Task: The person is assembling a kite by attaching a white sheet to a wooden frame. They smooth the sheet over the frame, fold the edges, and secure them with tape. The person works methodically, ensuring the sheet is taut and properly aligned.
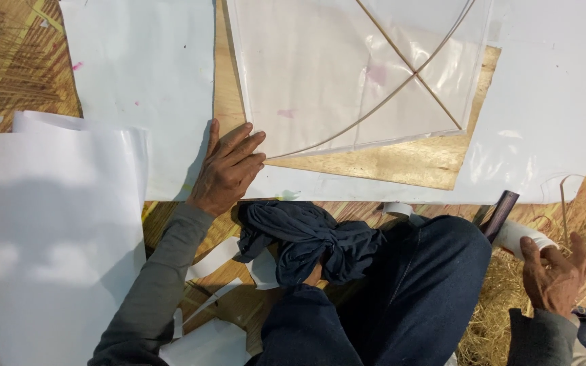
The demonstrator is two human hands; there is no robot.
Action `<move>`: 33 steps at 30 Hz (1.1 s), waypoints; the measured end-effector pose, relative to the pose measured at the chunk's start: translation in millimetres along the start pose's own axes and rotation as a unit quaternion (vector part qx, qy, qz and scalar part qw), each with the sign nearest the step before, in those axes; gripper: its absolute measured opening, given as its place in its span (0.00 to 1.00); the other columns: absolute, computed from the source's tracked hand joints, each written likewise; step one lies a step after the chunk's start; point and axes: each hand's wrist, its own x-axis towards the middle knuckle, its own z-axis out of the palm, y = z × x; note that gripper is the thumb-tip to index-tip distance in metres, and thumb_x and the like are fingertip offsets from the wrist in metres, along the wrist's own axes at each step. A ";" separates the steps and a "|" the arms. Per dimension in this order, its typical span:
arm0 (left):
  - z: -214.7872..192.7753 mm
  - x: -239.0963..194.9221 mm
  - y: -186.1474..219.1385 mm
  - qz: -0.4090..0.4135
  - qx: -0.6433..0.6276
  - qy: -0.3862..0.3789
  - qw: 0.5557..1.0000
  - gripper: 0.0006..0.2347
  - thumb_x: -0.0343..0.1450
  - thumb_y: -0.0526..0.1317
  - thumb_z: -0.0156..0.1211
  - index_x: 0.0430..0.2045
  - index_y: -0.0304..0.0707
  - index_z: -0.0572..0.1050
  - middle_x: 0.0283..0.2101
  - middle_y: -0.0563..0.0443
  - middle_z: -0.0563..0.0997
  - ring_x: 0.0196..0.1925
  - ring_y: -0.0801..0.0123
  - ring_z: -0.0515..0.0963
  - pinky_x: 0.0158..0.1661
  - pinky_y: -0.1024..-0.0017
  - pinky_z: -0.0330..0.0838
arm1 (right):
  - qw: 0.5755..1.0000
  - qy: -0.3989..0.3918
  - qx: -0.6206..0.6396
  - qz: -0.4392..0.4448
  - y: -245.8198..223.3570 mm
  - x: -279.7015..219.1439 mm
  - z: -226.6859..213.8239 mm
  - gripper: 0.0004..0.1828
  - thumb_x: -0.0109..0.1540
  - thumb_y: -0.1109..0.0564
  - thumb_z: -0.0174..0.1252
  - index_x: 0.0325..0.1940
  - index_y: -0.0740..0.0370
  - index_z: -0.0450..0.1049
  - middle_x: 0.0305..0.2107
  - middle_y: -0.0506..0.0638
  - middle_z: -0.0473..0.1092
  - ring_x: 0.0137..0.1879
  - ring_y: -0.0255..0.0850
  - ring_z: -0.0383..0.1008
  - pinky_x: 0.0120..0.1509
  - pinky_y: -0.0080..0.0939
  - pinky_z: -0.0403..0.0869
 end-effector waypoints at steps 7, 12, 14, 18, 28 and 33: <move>8.0 11.1 2.5 0.032 0.047 0.024 0.998 0.06 0.73 0.27 0.72 0.37 0.27 0.78 0.62 0.37 0.79 0.71 0.46 0.69 0.69 0.21 0.43 | 1.000 -0.013 -0.004 0.014 -18.0 -0.4 -8.4 0.29 0.73 0.42 0.60 0.37 0.75 0.83 0.78 0.69 0.58 0.80 0.63 0.46 0.71 0.61 0.54; 11.3 4.9 0.7 0.051 0.044 -0.019 0.998 0.15 0.77 0.30 0.67 0.57 0.30 0.74 0.70 0.39 0.69 0.76 0.45 0.59 0.74 0.21 0.38 | 0.999 -0.001 0.033 0.002 -29.0 -0.4 -13.7 0.30 0.73 0.45 0.61 0.29 0.76 0.78 0.77 0.73 0.59 0.77 0.67 0.52 0.69 0.68 0.55; 11.1 5.8 2.8 0.049 0.048 -0.023 0.997 0.13 0.77 0.30 0.67 0.55 0.30 0.75 0.70 0.38 0.69 0.76 0.45 0.59 0.74 0.22 0.38 | 0.999 -0.004 0.031 0.012 -39.3 -0.1 -18.3 0.29 0.72 0.46 0.61 0.30 0.77 0.78 0.77 0.72 0.58 0.77 0.67 0.52 0.67 0.69 0.56; 14.7 10.4 6.4 0.054 0.073 -0.011 0.996 0.05 0.77 0.30 0.65 0.43 0.27 0.77 0.68 0.36 0.72 0.75 0.47 0.64 0.73 0.22 0.41 | 1.000 0.017 0.024 -0.005 -23.1 -3.2 -10.5 0.24 0.72 0.49 0.63 0.31 0.73 0.79 0.76 0.68 0.59 0.77 0.63 0.55 0.72 0.58 0.57; 14.1 33.1 2.9 0.070 0.083 0.024 0.994 0.05 0.76 0.28 0.69 0.33 0.30 0.77 0.61 0.37 0.80 0.70 0.51 0.72 0.71 0.25 0.43 | 0.978 0.185 0.081 -0.057 -84.3 -9.6 -50.3 0.22 0.86 0.55 0.61 0.52 0.82 0.70 0.70 0.77 0.63 0.70 0.69 0.65 0.55 0.70 0.71; -3.4 58.1 -22.9 -0.023 0.019 -0.004 1.000 0.16 0.78 0.40 0.62 0.61 0.34 0.75 0.71 0.39 0.71 0.76 0.43 0.63 0.73 0.34 0.34 | 0.858 0.155 0.481 0.090 -209.5 -2.3 -74.4 0.08 0.72 0.63 0.54 0.51 0.51 0.72 0.52 0.47 0.70 0.58 0.39 0.70 0.61 0.38 0.76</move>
